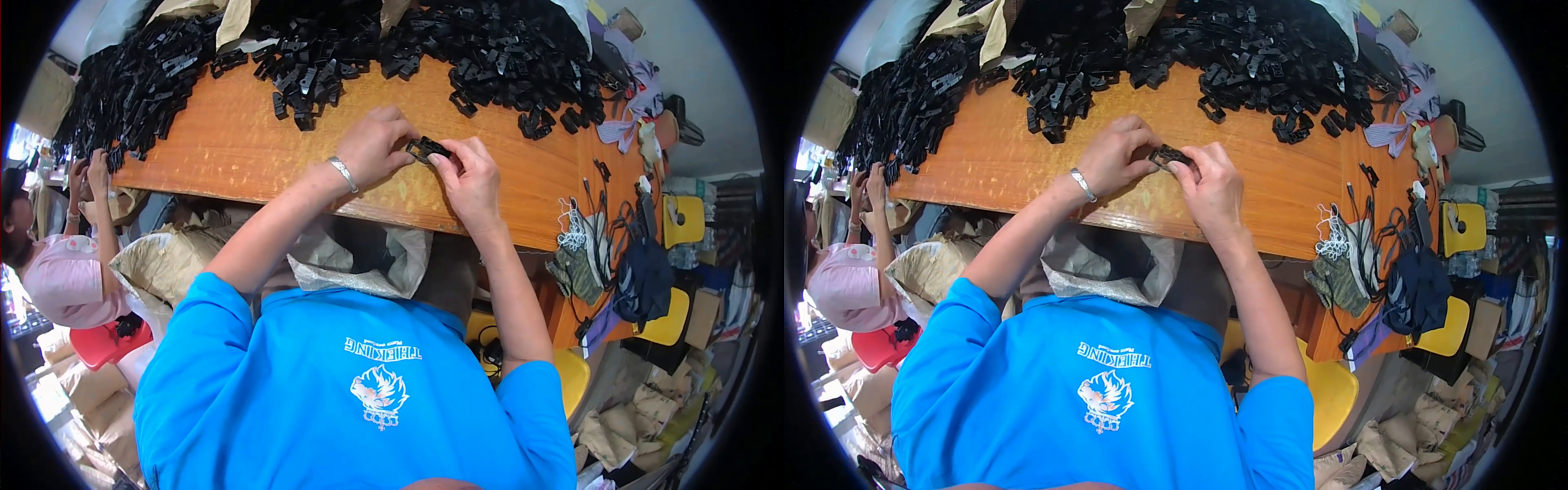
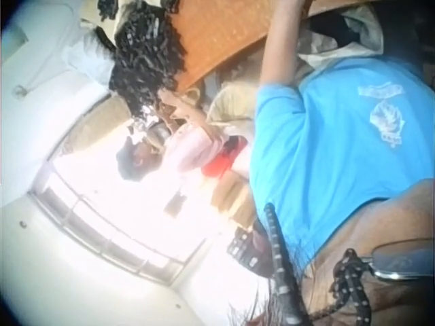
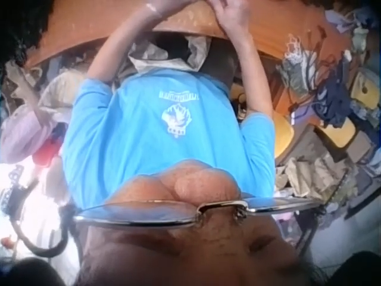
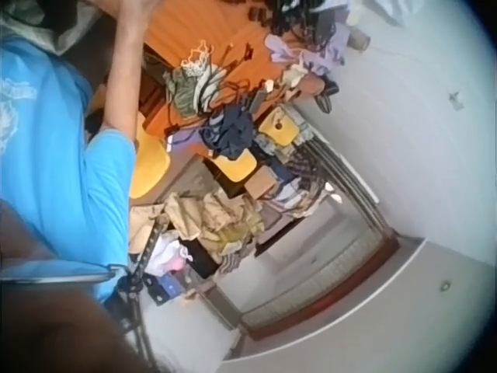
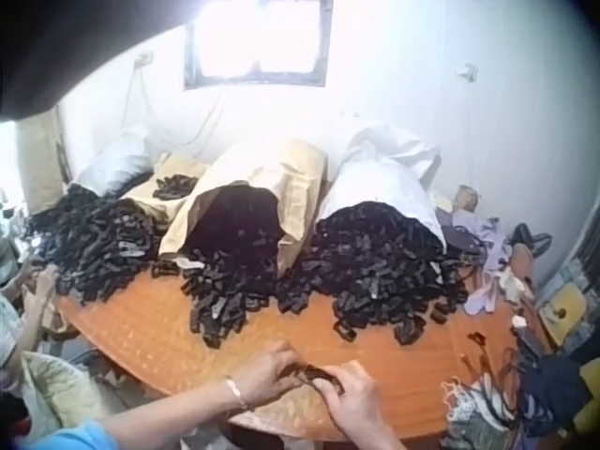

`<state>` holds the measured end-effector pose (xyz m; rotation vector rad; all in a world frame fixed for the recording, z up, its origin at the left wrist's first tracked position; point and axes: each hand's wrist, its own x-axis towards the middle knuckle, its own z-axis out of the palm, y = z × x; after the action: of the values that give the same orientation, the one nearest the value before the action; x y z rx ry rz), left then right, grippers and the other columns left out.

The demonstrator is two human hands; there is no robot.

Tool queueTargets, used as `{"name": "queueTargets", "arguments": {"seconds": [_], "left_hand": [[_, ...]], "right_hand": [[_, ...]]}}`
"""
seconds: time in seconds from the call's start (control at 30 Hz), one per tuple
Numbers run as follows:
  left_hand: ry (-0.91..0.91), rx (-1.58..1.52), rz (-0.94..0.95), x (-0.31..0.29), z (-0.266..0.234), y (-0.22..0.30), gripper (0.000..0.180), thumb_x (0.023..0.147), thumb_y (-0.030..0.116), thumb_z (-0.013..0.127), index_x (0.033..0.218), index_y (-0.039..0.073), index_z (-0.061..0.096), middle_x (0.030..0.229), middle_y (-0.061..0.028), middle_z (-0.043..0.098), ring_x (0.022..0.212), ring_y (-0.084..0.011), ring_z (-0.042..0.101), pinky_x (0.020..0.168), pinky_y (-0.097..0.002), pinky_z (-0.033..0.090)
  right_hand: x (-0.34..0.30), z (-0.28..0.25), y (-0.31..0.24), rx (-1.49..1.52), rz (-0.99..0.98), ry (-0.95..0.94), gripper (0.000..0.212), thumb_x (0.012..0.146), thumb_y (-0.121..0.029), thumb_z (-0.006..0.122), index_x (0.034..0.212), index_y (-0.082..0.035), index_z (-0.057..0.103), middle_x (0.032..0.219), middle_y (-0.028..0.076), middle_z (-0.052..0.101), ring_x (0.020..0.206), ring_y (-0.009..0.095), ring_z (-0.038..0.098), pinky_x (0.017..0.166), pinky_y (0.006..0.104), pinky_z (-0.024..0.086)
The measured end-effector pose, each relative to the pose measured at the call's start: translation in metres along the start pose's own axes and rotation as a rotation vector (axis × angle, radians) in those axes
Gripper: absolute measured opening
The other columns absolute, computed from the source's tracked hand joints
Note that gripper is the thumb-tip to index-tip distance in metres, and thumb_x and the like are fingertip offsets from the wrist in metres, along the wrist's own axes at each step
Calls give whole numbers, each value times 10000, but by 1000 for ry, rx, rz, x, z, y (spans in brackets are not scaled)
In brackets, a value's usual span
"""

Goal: The person assembles black plastic components by fitting plastic pieces together by hand and placing the assembled parts on the table.

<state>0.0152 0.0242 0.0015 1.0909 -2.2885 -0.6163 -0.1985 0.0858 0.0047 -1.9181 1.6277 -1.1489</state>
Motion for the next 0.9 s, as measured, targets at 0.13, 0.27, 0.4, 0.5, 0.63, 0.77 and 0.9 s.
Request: {"name": "queueTargets", "arguments": {"seconds": [0.13,0.27,0.4,0.5,0.63,0.77,0.9], "left_hand": [[44,9,4,-3,4,1,276,812,162,868,1037,45,759,1073,-133,663,1052,-346,624,912,-441,528],[26,-10,-13,-6,4,0,248,828,190,858,1019,60,768,1061,-134,668,1065,-354,625,915,-447,527],[-10,-119,-5,0,0,-8,221,900,261,795,1014,75,760,1020,-127,672,1049,-357,619,918,-461,508],[-2,38,-145,9,5,0,237,931,329,749,965,96,778,974,-135,678,1048,-362,625,922,-478,520],[-2,180,-124,15,4,4,187,925,300,751,919,115,775,984,-128,681,1037,-358,625,897,-471,520],[13,231,-79,6,4,6,157,923,294,758,970,146,776,992,-111,676,997,-347,621,866,-455,510],[-139,-161,-160,9,-19,-14,232,941,313,766,1077,126,787,1027,-125,731,977,-339,689,860,-432,550]], "right_hand": [[2,10,2,-89,-94,-16,252,867,-165,857,1072,-37,785,948,119,673,762,302,697,688,412,557],[5,10,2,-190,-129,-68,236,854,-154,854,1047,-40,780,971,128,671,832,350,702,716,444,565],[6,8,2,-194,-176,-84,232,848,-157,860,1030,-38,776,956,139,666,835,353,705,715,442,566],[6,7,3,-131,-153,-72,244,840,-154,867,1032,-32,777,951,141,676,834,347,708,715,440,567],[10,8,8,-30,42,-140,250,842,-158,868,1038,-30,781,959,147,693,831,342,715,713,429,569],[-1,9,3,-196,-88,-139,248,885,-211,836,1033,-22,772,966,168,697,832,360,722,699,435,571],[-48,6,-28,-136,-150,-251,218,882,-198,837,982,-21,756,914,167,682,808,355,708,683,429,562]]}}
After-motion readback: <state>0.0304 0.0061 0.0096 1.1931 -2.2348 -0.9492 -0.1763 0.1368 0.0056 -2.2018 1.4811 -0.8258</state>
